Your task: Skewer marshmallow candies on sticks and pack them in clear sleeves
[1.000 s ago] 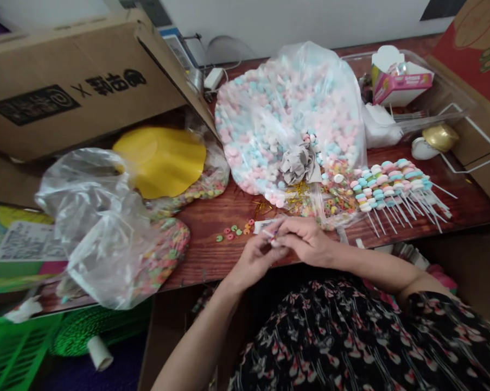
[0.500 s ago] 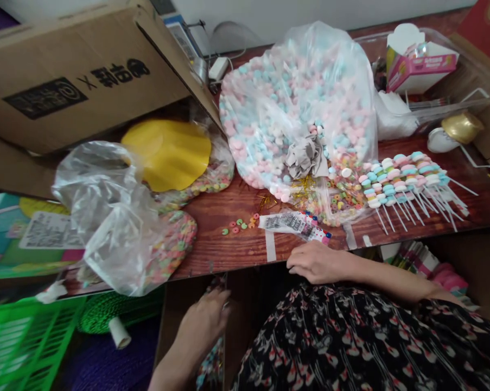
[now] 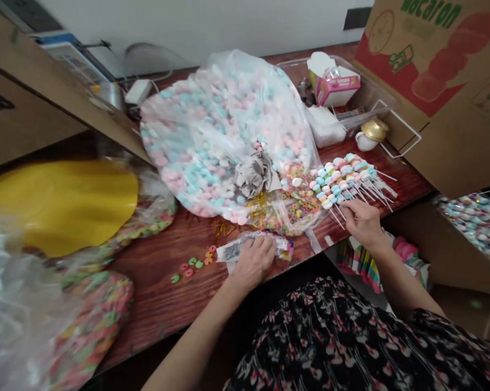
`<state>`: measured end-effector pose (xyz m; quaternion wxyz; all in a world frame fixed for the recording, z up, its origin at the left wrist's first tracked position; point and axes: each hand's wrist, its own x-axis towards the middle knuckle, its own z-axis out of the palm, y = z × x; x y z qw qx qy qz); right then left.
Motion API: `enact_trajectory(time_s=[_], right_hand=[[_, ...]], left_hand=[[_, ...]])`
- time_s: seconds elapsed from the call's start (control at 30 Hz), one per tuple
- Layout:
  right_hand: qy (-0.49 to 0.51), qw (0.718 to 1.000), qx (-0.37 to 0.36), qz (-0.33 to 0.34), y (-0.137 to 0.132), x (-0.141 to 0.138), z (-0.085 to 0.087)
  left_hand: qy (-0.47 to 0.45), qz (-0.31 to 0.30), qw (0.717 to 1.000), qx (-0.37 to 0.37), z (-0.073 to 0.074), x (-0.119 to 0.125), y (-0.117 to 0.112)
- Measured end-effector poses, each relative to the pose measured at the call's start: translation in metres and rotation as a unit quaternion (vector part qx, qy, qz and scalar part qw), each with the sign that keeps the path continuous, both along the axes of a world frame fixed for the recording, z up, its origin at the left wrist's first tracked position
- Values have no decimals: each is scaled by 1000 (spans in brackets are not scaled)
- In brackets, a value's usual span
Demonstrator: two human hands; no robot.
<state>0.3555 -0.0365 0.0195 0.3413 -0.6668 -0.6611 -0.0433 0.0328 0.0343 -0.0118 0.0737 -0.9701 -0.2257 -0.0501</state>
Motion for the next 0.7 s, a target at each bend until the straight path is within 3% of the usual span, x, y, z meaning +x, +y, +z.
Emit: enact_trajectory(time_s=[0.2, 0.33, 0.43, 0.6, 0.7], right_hand=[[-94, 991, -68, -66, 11, -1, 1], [-141, 970, -168, -102, 9, -11, -7], [-155, 962, -204, -100, 7, -15, -18], [-122, 972, -163, -117, 9, -14, -28], [-53, 986, -83, -135, 6, -6, -27]], left_hand=[[-84, 63, 993, 48, -4, -8, -7], [-79, 120, 989, 31, -5, 1, -15], [-102, 140, 985, 9, -7, 5, -14], [-222, 148, 963, -23, -6, 1, -4], [-210, 130, 969, -25, -2, -2, -6]])
